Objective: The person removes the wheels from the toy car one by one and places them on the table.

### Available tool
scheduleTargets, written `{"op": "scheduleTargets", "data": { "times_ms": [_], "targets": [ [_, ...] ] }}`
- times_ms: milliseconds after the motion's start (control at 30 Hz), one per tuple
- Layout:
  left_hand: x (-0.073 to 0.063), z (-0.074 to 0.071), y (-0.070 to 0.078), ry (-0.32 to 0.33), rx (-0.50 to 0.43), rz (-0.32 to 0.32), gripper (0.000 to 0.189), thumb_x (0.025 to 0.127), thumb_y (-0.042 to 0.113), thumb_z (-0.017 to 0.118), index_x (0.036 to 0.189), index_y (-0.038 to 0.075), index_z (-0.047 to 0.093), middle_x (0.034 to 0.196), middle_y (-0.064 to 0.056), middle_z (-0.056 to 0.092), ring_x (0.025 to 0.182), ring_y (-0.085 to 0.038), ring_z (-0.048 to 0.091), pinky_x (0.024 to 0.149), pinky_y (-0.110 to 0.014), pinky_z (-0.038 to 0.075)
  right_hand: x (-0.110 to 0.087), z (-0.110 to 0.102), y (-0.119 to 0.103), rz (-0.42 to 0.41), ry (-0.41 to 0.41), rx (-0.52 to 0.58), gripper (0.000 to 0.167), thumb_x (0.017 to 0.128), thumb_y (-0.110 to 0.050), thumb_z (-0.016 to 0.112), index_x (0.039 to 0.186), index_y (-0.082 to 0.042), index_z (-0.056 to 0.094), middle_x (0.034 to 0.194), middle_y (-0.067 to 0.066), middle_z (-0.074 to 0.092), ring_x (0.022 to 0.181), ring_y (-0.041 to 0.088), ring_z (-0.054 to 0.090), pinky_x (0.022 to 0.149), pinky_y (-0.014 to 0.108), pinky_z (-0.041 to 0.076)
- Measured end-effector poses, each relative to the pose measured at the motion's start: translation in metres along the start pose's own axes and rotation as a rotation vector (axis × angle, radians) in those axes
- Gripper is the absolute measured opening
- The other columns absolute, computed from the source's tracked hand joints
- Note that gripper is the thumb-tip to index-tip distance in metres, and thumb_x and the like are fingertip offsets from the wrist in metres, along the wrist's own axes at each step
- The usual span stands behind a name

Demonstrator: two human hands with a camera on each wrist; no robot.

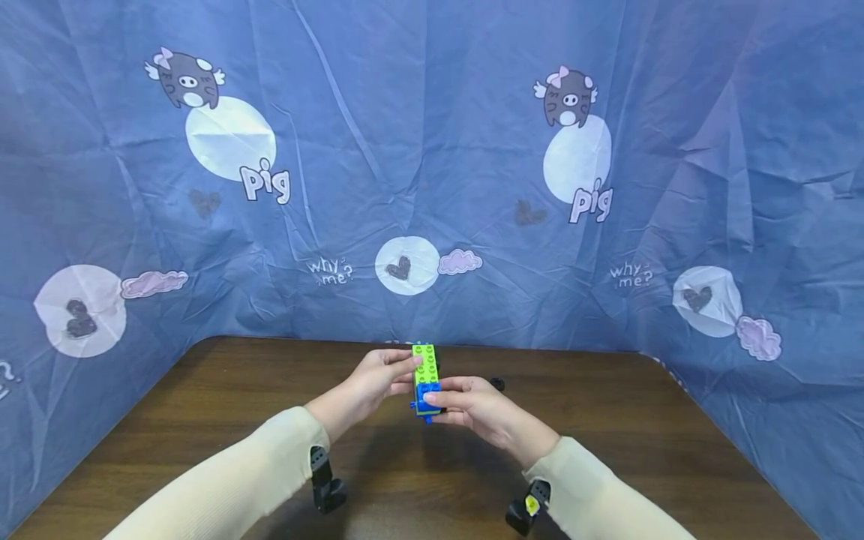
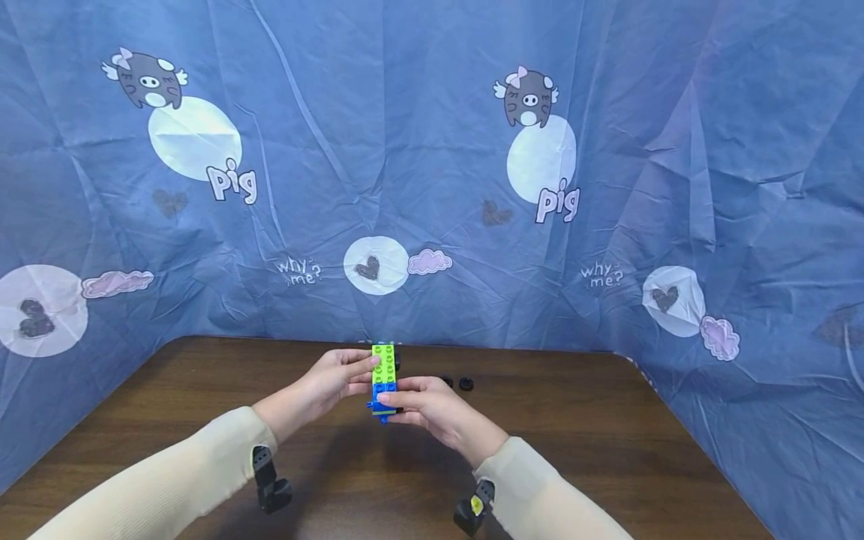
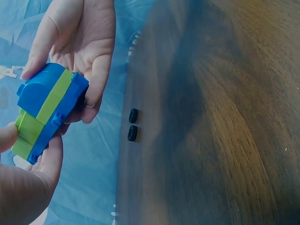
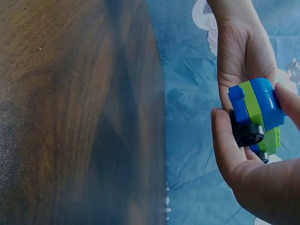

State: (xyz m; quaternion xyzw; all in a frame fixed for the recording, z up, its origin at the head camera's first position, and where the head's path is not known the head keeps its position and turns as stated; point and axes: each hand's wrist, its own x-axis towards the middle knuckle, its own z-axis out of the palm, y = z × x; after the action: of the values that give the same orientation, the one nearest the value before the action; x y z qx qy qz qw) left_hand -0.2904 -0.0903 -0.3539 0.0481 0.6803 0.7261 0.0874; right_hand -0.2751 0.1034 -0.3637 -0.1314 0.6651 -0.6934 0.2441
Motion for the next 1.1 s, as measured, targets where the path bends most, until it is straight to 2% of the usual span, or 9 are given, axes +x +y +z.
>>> {"op": "scheduleTargets", "data": {
  "times_ms": [133,267,367,500,600,700,800,967,1100],
  "targets": [
    [0.0,0.0,0.001,-0.004,0.008,0.003,0.046,0.099,0.012,0.054,0.135,-0.015,0.042,0.127,-0.029,0.057,0.093,-0.017,0.066,0.09,-0.036,0.054,0.001,0.001,-0.002,0.002,-0.019,0.011,0.056,0.092,-0.017,0.064,0.133,0.014,0.043,0.108,0.01,0.068,0.094,0.015,0.068,0.092,0.034,0.053],
    [-0.001,0.001,0.001,-0.024,0.009,0.019,0.047,0.099,0.01,0.053,0.136,-0.016,0.04,0.13,-0.031,0.054,0.093,-0.017,0.065,0.091,-0.035,0.054,0.004,-0.002,-0.006,0.013,-0.012,0.022,0.053,0.096,-0.023,0.059,0.131,0.013,0.044,0.097,0.003,0.068,0.088,0.011,0.066,0.086,0.028,0.055],
    [-0.002,0.001,0.001,-0.038,0.007,0.03,0.047,0.099,0.009,0.052,0.136,-0.017,0.039,0.131,-0.031,0.053,0.093,-0.016,0.064,0.092,-0.034,0.053,0.008,-0.005,-0.009,0.022,0.015,0.018,0.045,0.097,-0.026,0.056,0.124,0.009,0.051,0.088,0.0,0.068,0.081,0.009,0.065,0.079,0.025,0.054],
    [-0.003,0.0,-0.001,-0.06,0.009,0.042,0.046,0.099,0.008,0.053,0.136,-0.016,0.041,0.131,-0.031,0.054,0.095,-0.016,0.065,0.093,-0.035,0.053,0.011,-0.008,-0.011,0.029,0.042,0.039,0.033,0.097,-0.025,0.056,0.113,0.003,0.059,0.082,-0.002,0.068,0.077,0.009,0.065,0.077,0.025,0.054],
    [-0.004,0.0,-0.003,-0.1,0.027,0.052,0.046,0.099,0.009,0.052,0.137,-0.016,0.041,0.132,-0.031,0.054,0.099,-0.018,0.064,0.095,-0.036,0.051,0.014,-0.011,-0.011,0.014,0.051,0.078,0.033,0.097,-0.022,0.055,0.116,0.005,0.057,0.082,-0.001,0.069,0.078,0.01,0.067,0.08,0.028,0.056],
    [-0.005,0.0,-0.005,-0.127,0.059,0.052,0.047,0.099,0.012,0.054,0.137,-0.014,0.042,0.132,-0.028,0.055,0.101,-0.018,0.064,0.097,-0.038,0.05,0.017,-0.013,-0.011,-0.003,0.056,0.09,0.041,0.096,-0.018,0.056,0.127,0.009,0.05,0.085,0.002,0.069,0.081,0.013,0.068,0.084,0.033,0.056],
    [-0.005,0.0,-0.006,-0.113,0.087,0.04,0.047,0.099,0.016,0.056,0.136,-0.01,0.046,0.129,-0.024,0.059,0.099,-0.017,0.064,0.097,-0.038,0.05,0.018,-0.013,-0.011,-0.003,0.055,0.084,0.047,0.095,-0.016,0.057,0.132,0.009,0.045,0.087,0.003,0.069,0.081,0.015,0.069,0.084,0.036,0.056],
    [-0.004,0.002,-0.007,-0.081,0.086,0.035,0.044,0.099,0.018,0.056,0.134,-0.008,0.05,0.125,-0.021,0.061,0.097,-0.017,0.063,0.095,-0.04,0.051,0.019,-0.013,-0.011,-0.013,0.071,0.12,0.04,0.095,-0.014,0.055,0.127,0.009,0.049,0.086,0.003,0.07,0.082,0.016,0.069,0.084,0.038,0.057],
    [-0.006,0.004,-0.004,-0.079,0.092,0.042,0.046,0.099,0.02,0.055,0.137,-0.005,0.048,0.131,-0.022,0.057,0.105,-0.021,0.061,0.098,-0.044,0.049,0.02,-0.013,-0.013,-0.025,0.132,0.166,0.039,0.095,-0.015,0.057,0.126,0.008,0.05,0.09,0.008,0.07,0.086,0.018,0.068,0.086,0.04,0.056]
  ]
}}
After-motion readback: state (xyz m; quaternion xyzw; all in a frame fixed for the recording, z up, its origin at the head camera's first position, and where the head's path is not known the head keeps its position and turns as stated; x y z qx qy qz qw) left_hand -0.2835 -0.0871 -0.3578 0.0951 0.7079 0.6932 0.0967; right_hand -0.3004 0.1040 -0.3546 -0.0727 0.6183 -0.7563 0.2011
